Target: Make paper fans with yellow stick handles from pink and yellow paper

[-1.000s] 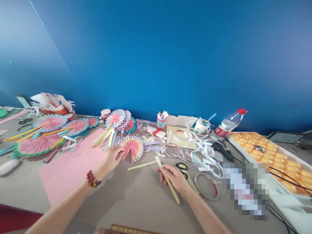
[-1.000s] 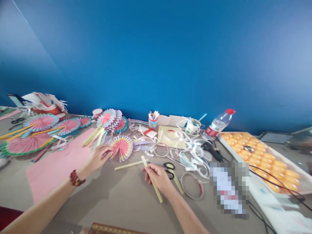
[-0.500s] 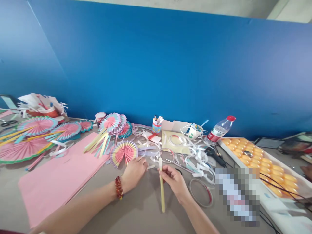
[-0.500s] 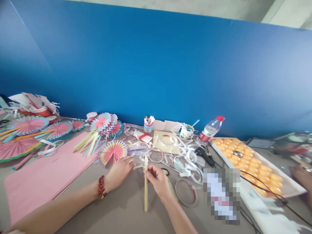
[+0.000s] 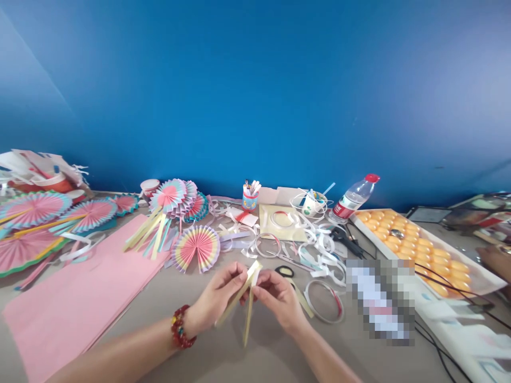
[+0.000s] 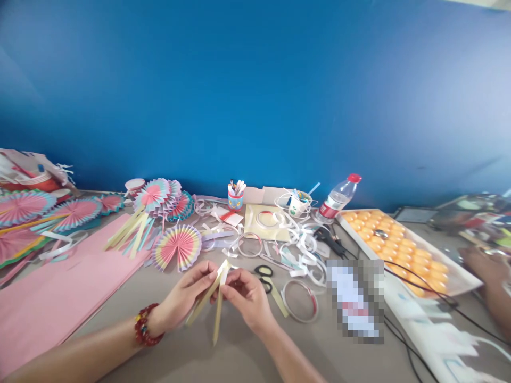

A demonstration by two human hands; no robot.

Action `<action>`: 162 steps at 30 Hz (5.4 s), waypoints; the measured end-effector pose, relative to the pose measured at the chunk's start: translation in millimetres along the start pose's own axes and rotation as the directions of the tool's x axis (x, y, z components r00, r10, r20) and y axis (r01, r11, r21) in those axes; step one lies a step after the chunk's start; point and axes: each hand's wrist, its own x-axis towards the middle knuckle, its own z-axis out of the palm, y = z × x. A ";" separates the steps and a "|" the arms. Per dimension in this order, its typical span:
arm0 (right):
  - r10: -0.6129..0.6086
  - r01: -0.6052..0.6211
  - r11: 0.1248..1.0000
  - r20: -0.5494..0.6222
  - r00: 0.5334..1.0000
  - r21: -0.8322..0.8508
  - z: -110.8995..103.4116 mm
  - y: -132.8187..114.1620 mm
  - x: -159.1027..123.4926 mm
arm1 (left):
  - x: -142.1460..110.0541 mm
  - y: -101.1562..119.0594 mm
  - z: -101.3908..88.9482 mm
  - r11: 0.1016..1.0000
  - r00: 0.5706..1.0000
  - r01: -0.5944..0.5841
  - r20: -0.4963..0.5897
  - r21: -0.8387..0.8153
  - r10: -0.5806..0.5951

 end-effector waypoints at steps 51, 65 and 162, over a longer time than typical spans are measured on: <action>-0.415 0.466 0.793 0.211 0.885 -0.392 -14.4 -10.4 -8.8 | -6.9 12.6 -14.1 0.795 0.865 -0.473 0.373 0.379 0.337; -0.347 0.374 0.815 0.143 0.927 -0.444 -11.1 -4.1 -10.4 | -4.8 0.8 -9.0 0.993 0.929 -0.111 0.359 0.035 0.091; -0.028 0.000 0.960 -0.097 0.995 -0.280 -3.7 -3.0 -5.0 | -10.1 -20.1 6.1 0.958 0.996 0.070 0.029 0.280 -0.081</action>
